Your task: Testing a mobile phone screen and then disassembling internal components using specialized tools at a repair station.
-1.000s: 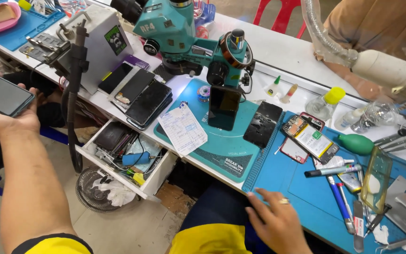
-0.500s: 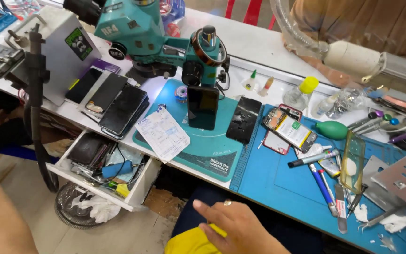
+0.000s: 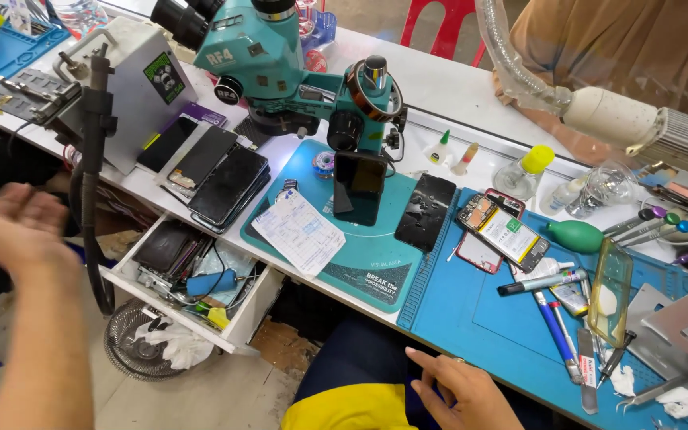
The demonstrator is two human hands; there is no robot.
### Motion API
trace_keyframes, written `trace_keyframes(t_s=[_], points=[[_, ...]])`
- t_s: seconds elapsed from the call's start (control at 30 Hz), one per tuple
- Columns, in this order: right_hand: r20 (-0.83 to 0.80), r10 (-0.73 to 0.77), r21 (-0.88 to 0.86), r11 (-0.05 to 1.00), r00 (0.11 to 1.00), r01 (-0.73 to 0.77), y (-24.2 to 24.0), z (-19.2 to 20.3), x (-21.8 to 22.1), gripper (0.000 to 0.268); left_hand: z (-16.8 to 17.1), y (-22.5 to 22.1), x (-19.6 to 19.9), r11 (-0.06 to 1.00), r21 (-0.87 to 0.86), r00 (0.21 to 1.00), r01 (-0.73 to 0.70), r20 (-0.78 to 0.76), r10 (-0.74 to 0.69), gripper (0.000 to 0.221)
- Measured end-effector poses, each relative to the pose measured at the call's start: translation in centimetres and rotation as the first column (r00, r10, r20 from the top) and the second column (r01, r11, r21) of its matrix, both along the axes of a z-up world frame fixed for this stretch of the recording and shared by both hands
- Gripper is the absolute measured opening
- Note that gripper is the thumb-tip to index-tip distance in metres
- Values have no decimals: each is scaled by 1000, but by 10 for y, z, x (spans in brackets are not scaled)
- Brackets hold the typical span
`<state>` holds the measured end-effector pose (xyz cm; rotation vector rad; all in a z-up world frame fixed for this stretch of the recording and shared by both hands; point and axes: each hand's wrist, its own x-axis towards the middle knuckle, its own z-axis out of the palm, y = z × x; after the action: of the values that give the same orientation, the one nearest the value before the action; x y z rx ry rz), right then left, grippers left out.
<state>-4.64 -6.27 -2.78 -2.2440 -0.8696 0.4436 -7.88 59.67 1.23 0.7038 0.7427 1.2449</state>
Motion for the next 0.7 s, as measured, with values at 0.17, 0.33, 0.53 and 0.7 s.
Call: trace_keyframes(t_s=[0.17, 0.33, 0.53, 0.7], points=[[-41, 9, -151, 988, 999, -15, 19, 27, 3, 61, 49, -298, 7, 617, 23, 150, 786, -976, -156, 105], [386, 290, 228, 890, 876, -395, 56, 87, -36, 73, -29, -322, 31, 493, 279, 243, 824, -960, 138, 118], [456, 302, 231, 868, 837, -439, 32, 81, -22, 56, -24, -320, 48, 659, 221, 346, 718, -936, -63, 97], [89, 24, 337, 940, 996, -53, -22, 44, -19, 57, -25, -240, 68, 670, 515, 702, 534, -712, -12, 75]])
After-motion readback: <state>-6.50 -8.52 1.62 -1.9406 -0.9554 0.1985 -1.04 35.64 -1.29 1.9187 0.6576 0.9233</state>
